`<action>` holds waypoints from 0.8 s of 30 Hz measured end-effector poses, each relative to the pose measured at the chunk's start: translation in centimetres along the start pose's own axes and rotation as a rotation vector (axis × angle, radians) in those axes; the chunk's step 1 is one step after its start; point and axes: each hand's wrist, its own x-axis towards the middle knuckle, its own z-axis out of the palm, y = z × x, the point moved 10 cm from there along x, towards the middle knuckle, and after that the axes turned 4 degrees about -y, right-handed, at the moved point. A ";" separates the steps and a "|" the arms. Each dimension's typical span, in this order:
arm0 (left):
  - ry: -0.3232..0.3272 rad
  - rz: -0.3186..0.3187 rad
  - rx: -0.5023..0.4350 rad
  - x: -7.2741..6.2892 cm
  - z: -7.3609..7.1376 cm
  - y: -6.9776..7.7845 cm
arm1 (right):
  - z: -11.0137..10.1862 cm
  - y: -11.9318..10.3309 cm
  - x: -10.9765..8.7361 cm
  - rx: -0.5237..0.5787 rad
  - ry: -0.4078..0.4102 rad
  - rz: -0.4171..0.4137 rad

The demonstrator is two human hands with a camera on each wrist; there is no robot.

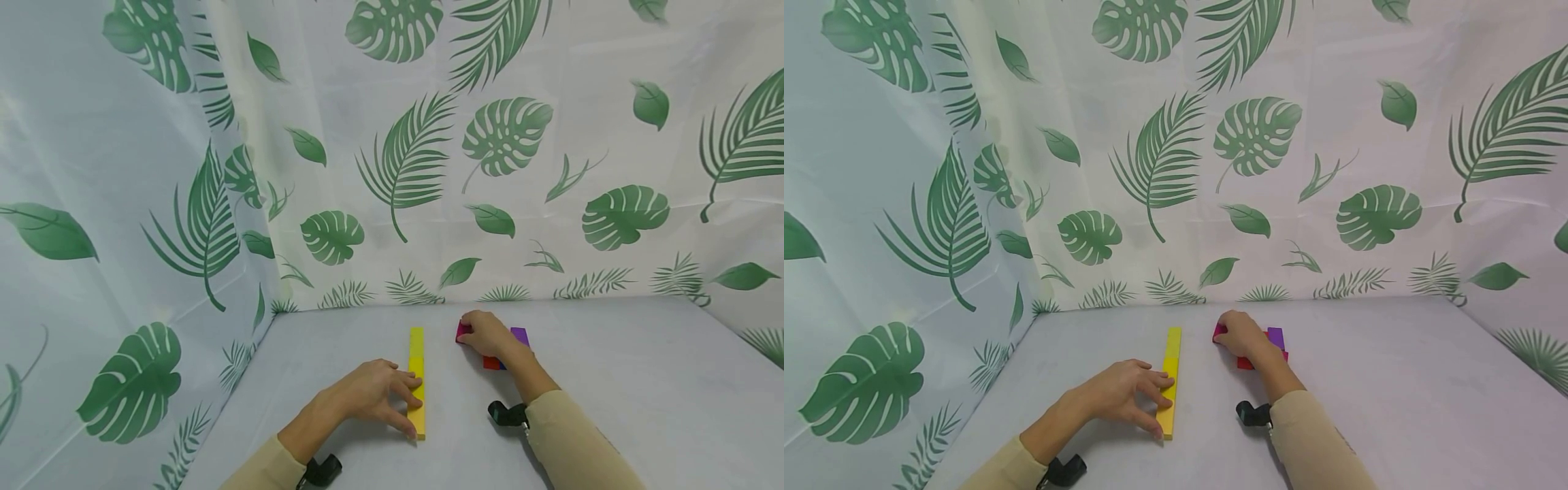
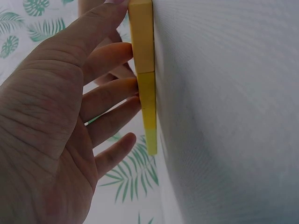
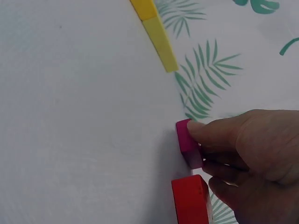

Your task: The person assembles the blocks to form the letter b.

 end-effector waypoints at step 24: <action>-0.005 -0.005 0.005 0.0 0.1 -0.1 | 1.8 -1.8 0.5 0.051 -0.014 -0.018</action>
